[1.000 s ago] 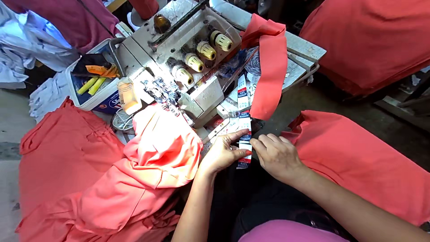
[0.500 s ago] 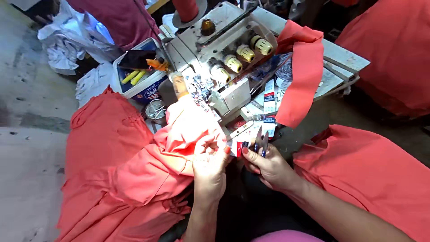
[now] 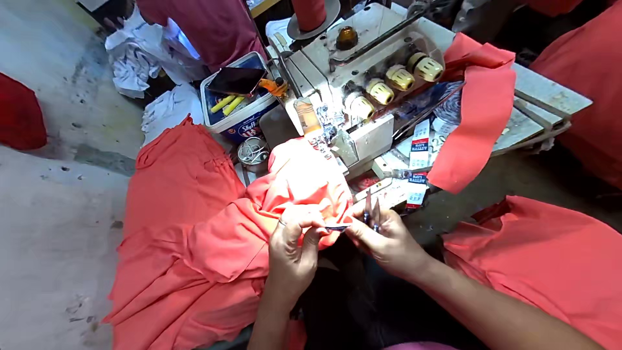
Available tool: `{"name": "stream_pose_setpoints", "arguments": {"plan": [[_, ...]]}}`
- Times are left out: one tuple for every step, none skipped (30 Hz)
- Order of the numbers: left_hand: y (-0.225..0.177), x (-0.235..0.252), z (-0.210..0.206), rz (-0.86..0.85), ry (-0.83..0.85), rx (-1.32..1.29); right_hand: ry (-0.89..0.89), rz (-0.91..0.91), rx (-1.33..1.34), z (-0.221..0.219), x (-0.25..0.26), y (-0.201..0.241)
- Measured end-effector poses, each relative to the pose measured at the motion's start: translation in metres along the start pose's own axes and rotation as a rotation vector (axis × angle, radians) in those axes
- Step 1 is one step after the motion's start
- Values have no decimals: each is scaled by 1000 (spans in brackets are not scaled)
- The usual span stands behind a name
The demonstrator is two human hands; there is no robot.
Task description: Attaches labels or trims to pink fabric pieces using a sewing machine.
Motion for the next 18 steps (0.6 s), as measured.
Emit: {"name": "stream_pose_setpoints", "arguments": {"plan": [[1,0,-1,-19,-1,13,-31,-1,16,-3,-1,-5],[3,-1,-3,-33,-29,19,-52,-18,44,-5,-1,-8],[5,-1,-4,-46,-56,26,-50,-79,80,-7,1,-10],[7,-1,-4,-63,-86,33,-8,-184,110,-8,3,-9],[6,0,-3,-88,-108,37,60,-326,139,-10,5,-8],[5,1,-3,-118,-115,35,130,-472,166,-12,7,-6],[4,1,-3,-140,-112,26,184,-577,196,-15,10,-5],[3,1,-2,-148,-96,22,199,-625,229,-18,11,-3],[2,1,0,-136,-73,19,179,-613,251,-21,13,-1],[1,1,3,-101,-41,17,160,-536,255,-23,15,1],[1,0,7,-59,-2,23,143,-413,229,-24,17,3],[1,1,11,-23,31,28,120,-285,176,-22,19,5],[2,1,14,4,49,23,101,-173,119,-20,20,5],[4,2,17,21,57,13,75,-94,74,-19,21,4],[5,3,18,29,57,6,66,-38,31,-17,20,3],[5,3,17,30,43,6,65,4,-8,-15,19,2],[6,3,15,29,25,9,62,34,-44,-14,18,0],[6,4,13,28,10,12,63,51,-72,-14,16,-1]]}}
Point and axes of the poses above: each hand's wrist, its own x-axis towards the middle knuckle, its own z-axis out of the back of the hand, y = z × x, the point moved 2 cm from there along x, towards the middle knuckle, and after that the axes turned 14 degrees about -y, right-handed, at the moved point
